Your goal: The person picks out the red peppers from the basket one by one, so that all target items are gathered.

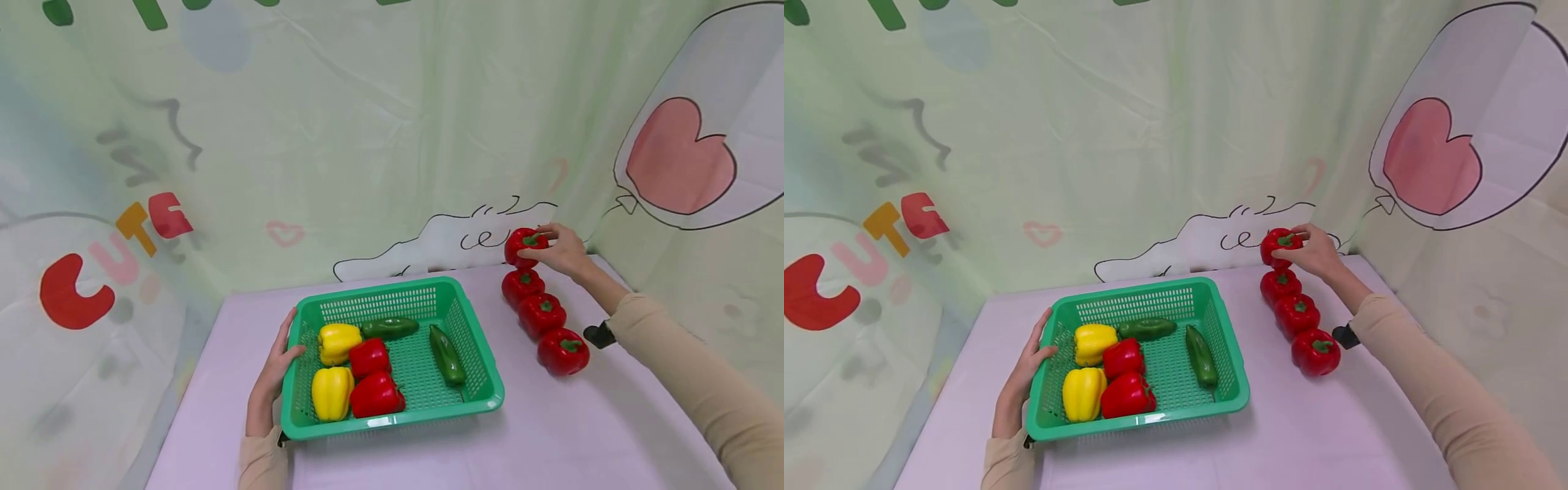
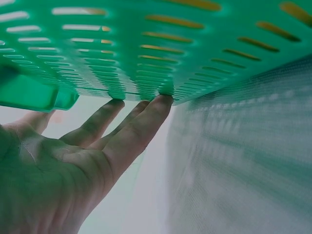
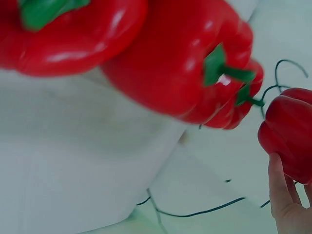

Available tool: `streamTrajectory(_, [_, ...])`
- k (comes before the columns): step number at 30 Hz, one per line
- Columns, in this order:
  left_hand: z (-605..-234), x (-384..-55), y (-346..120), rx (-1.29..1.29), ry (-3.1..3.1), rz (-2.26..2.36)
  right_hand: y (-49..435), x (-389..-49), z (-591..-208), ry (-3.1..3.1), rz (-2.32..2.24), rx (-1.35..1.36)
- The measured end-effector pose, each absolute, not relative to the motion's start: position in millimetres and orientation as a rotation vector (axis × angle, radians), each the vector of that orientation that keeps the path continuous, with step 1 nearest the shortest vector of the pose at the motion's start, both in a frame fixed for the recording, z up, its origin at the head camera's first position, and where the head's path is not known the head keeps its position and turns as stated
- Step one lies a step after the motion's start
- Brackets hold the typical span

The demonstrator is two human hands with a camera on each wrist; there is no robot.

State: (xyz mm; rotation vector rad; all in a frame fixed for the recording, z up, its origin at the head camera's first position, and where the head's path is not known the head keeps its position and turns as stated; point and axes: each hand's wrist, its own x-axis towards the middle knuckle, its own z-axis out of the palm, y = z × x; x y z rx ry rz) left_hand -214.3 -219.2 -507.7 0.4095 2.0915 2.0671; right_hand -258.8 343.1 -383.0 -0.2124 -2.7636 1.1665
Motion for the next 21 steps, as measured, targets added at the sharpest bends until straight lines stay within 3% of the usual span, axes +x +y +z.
streamTrajectory(21, [-506.4,-214.5,-220.5,0.439,2.062,2.059,385.8,-255.3,-408.8,-2.72,1.163,-0.423])
